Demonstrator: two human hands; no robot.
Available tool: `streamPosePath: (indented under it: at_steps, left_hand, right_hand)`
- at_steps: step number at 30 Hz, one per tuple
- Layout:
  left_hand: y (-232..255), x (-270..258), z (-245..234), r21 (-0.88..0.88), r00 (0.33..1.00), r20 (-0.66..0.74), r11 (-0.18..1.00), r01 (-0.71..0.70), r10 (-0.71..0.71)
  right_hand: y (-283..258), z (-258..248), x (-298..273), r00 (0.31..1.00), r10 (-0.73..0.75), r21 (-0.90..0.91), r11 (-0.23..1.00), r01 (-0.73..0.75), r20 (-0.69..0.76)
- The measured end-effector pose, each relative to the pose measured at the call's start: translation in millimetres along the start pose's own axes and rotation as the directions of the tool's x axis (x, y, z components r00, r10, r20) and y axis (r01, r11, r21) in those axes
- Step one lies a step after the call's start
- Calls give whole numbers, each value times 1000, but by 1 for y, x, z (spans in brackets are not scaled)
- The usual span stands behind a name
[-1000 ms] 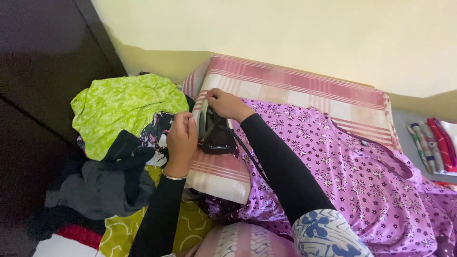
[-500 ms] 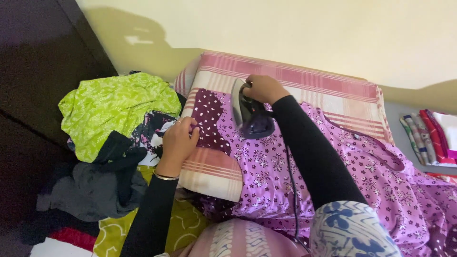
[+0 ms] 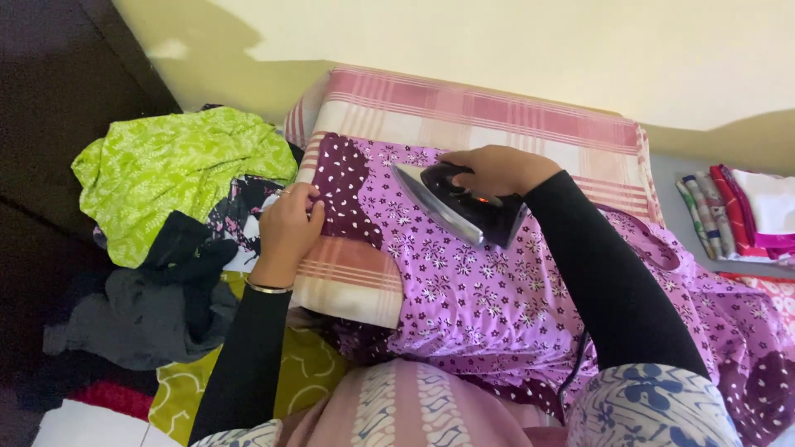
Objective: Ironing a purple patterned garment on a padded surface, including repositioning the fabric to reach different sections.
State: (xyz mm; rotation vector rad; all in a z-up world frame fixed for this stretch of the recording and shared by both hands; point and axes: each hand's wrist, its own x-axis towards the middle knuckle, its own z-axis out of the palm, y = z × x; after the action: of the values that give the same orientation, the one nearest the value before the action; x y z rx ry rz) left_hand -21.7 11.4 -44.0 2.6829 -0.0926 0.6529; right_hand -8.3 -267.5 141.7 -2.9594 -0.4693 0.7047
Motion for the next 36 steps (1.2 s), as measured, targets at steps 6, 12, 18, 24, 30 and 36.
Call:
streamPosePath:
  at_steps: [6, 12, 18, 24, 30, 36]
  left_hand:
    - [3, -7, 3, 239, 973, -232, 968, 72, -14]
    - [2, -13, 9, 328, 950, -311, 940, 95, 13]
    - [5, -11, 7, 219, 970, -234, 976, -16, 69]
    - [11, -10, -3, 273, 942, -319, 962, -10, 101]
    - [-3, -8, 16, 292, 947, -318, 955, 49, 49]
    - [8, -4, -5, 56, 956, 66, 958, 282, -286]
  right_hand:
    - [-3, 14, -25, 986, -144, 137, 978, 154, -78]
    - [23, 63, 29, 943, -77, -83, 995, 52, -325]
    - [-10, 60, 31, 931, -110, -91, 992, 83, -349]
    - [-36, 61, 47, 905, -130, -94, 990, 100, -405]
    - [-37, 63, 43, 898, -158, -93, 987, 131, -411]
    - [-34, 67, 22, 930, -128, -99, 990, 100, -345]
